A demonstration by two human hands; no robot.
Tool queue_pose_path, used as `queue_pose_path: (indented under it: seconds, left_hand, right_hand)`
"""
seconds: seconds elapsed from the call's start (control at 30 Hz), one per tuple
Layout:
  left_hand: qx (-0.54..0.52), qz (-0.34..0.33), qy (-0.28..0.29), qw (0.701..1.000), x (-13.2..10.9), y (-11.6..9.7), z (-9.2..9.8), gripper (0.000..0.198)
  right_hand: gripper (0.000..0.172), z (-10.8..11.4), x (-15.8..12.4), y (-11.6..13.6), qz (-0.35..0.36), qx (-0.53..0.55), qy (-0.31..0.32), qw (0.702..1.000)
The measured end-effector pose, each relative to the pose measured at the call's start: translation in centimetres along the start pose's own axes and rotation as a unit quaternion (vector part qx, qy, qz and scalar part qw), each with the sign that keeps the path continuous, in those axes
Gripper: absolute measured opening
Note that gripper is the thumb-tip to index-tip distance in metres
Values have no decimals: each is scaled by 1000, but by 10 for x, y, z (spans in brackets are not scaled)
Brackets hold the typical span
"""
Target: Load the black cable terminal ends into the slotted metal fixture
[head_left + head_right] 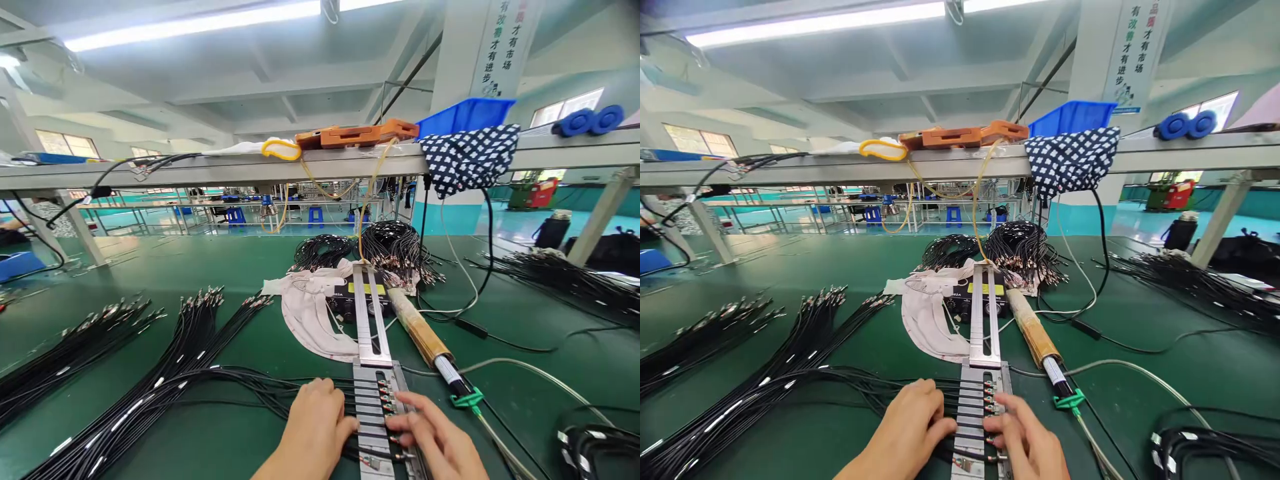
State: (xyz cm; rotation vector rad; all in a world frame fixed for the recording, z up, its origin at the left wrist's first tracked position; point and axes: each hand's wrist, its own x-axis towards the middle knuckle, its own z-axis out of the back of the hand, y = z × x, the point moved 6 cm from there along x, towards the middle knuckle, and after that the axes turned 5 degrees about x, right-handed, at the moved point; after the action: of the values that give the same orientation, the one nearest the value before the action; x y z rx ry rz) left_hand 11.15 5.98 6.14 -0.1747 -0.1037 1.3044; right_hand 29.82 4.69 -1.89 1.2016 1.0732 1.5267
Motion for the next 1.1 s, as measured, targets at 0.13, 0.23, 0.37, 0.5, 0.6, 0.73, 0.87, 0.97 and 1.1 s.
queue_pose_path:
  seconds: [0.13, 0.23, 0.37, 0.5, 0.6, 0.73, 0.87, 0.97, 1.1]
  left_hand:
    - [-58, -81, 12, 995, -2, -6, 4, 8]
    - [-43, -111, 104, 987, -2, -13, -7, 12]
    - [-28, -121, 154, 980, 0, -12, -16, 13]
    - [-96, -115, 182, 972, 1, -6, -17, 16]
    - [-109, -86, 145, 980, 0, -5, -10, 17]
    - [-142, -52, 114, 982, -5, -6, -4, 16]
    - [-172, -21, 109, 979, -6, 0, -5, 10]
    - [-122, -24, 108, 986, -4, 0, -8, 11]
    - [-53, -52, 132, 988, 0, -3, -15, 14]
  right_hand:
    - [65, 13, 5, -5, -91, 172, -62, 979]
    - [67, 12, 7, -4, -106, 214, -80, 968]
    - [66, 11, 9, 0, -96, 198, -87, 972]
    - [65, 11, 11, 0, -92, 179, -79, 976]
    - [64, 10, 11, -2, -90, 180, -78, 976]
    - [63, 10, 11, -1, -91, 188, -81, 975]
    - [60, 8, 11, 5, -85, 188, -86, 975]
    - [60, 10, 10, 7, -75, 182, -106, 975]
    - [60, 10, 8, 7, -73, 168, -98, 978]
